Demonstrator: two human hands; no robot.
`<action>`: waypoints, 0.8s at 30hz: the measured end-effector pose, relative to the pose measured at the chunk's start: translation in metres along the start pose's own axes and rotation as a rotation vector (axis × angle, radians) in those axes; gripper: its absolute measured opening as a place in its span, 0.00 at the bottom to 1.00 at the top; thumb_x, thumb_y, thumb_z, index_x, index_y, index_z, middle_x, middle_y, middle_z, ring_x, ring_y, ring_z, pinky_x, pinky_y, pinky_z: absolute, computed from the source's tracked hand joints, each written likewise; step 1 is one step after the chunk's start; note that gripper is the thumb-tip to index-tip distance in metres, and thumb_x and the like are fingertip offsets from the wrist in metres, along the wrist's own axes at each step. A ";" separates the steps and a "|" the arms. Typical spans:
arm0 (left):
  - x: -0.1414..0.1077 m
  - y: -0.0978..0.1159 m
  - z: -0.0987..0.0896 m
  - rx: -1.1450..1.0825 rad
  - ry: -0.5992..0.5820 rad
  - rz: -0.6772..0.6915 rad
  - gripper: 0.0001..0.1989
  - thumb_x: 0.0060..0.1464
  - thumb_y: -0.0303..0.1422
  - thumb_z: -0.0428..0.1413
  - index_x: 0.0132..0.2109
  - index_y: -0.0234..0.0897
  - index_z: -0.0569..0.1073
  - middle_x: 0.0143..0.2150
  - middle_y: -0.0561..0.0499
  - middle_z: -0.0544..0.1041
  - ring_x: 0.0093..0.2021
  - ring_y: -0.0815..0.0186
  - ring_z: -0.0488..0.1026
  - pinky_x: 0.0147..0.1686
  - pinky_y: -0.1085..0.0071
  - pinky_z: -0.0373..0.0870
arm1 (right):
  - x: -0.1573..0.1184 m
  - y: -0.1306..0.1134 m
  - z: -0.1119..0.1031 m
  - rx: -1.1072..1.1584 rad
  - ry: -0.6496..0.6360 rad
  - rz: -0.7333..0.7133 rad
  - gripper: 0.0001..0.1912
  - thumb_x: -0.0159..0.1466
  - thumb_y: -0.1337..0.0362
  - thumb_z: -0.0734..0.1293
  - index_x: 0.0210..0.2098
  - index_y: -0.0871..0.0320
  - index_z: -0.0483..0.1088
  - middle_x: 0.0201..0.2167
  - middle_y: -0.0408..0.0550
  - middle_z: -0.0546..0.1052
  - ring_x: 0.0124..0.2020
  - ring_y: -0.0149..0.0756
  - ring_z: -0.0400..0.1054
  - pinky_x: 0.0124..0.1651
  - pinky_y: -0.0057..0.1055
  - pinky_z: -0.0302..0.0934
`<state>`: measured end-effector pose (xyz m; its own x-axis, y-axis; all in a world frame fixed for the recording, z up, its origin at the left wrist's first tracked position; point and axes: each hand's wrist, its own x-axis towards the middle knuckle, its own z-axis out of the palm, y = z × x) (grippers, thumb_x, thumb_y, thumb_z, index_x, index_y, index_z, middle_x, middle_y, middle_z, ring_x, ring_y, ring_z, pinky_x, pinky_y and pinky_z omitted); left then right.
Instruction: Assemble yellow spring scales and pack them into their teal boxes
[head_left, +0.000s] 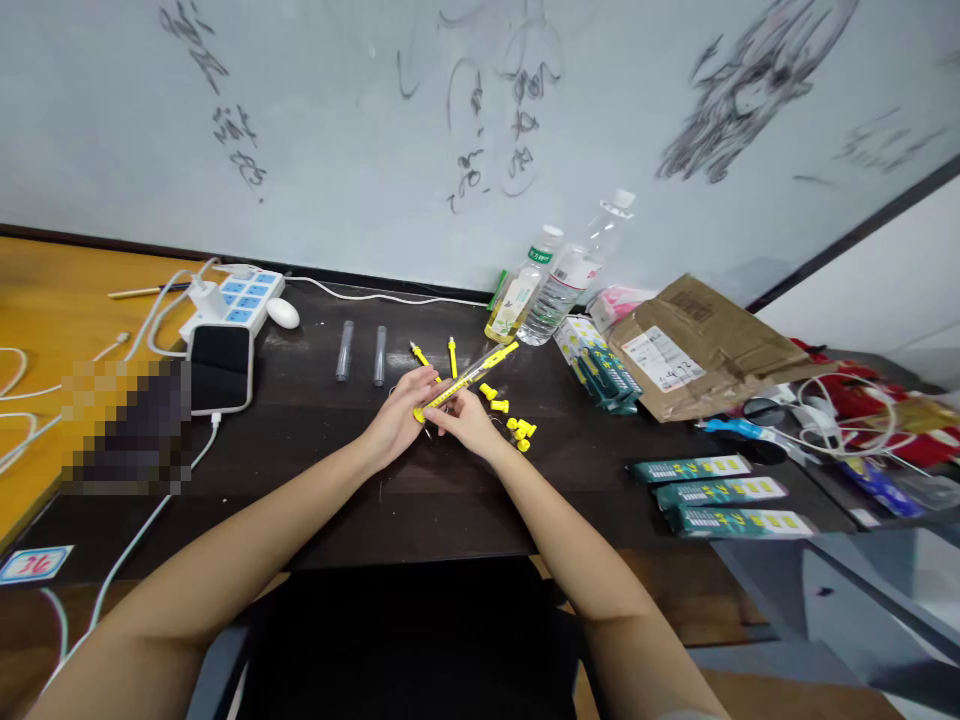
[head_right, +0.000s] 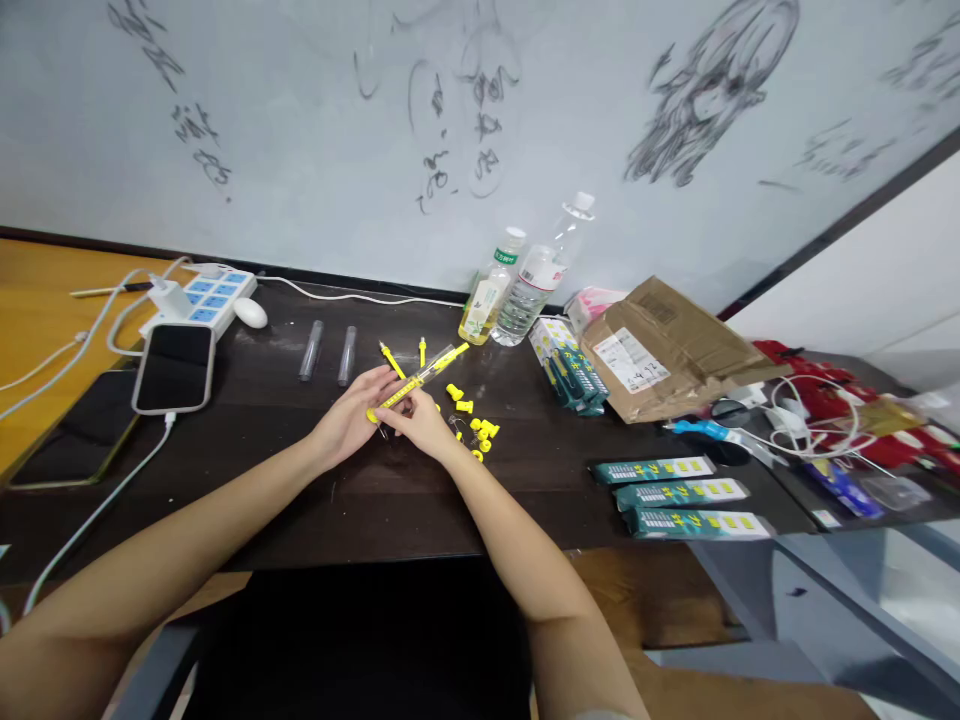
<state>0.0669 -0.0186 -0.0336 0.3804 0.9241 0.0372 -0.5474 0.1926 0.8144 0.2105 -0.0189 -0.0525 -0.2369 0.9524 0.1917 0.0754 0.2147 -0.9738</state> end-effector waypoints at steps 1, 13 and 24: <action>0.000 -0.003 -0.001 0.063 -0.037 0.033 0.18 0.49 0.33 0.60 0.49 0.39 0.70 0.56 0.46 0.70 0.59 0.58 0.64 0.57 0.61 0.62 | 0.001 0.001 -0.001 -0.038 0.014 -0.004 0.18 0.52 0.55 0.73 0.35 0.58 0.65 0.27 0.41 0.69 0.24 0.27 0.62 0.24 0.26 0.62; 0.004 -0.008 -0.013 0.521 -0.048 0.078 0.20 0.52 0.41 0.58 0.50 0.36 0.70 0.48 0.45 0.76 0.43 0.62 0.73 0.31 0.73 0.65 | 0.001 0.003 -0.015 -0.155 -0.035 -0.077 0.13 0.56 0.64 0.66 0.40 0.55 0.62 0.26 0.37 0.64 0.25 0.28 0.60 0.28 0.27 0.60; 0.005 -0.002 -0.009 0.563 -0.069 0.009 0.19 0.50 0.38 0.58 0.49 0.35 0.69 0.45 0.43 0.78 0.42 0.63 0.74 0.22 0.78 0.57 | 0.011 -0.029 -0.053 0.303 0.452 -0.151 0.16 0.57 0.54 0.69 0.32 0.54 0.59 0.20 0.34 0.63 0.17 0.23 0.59 0.17 0.23 0.59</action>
<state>0.0631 -0.0110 -0.0404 0.4361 0.8974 0.0677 -0.0759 -0.0383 0.9964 0.2569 -0.0032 -0.0152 0.2196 0.9282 0.3005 -0.2249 0.3478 -0.9102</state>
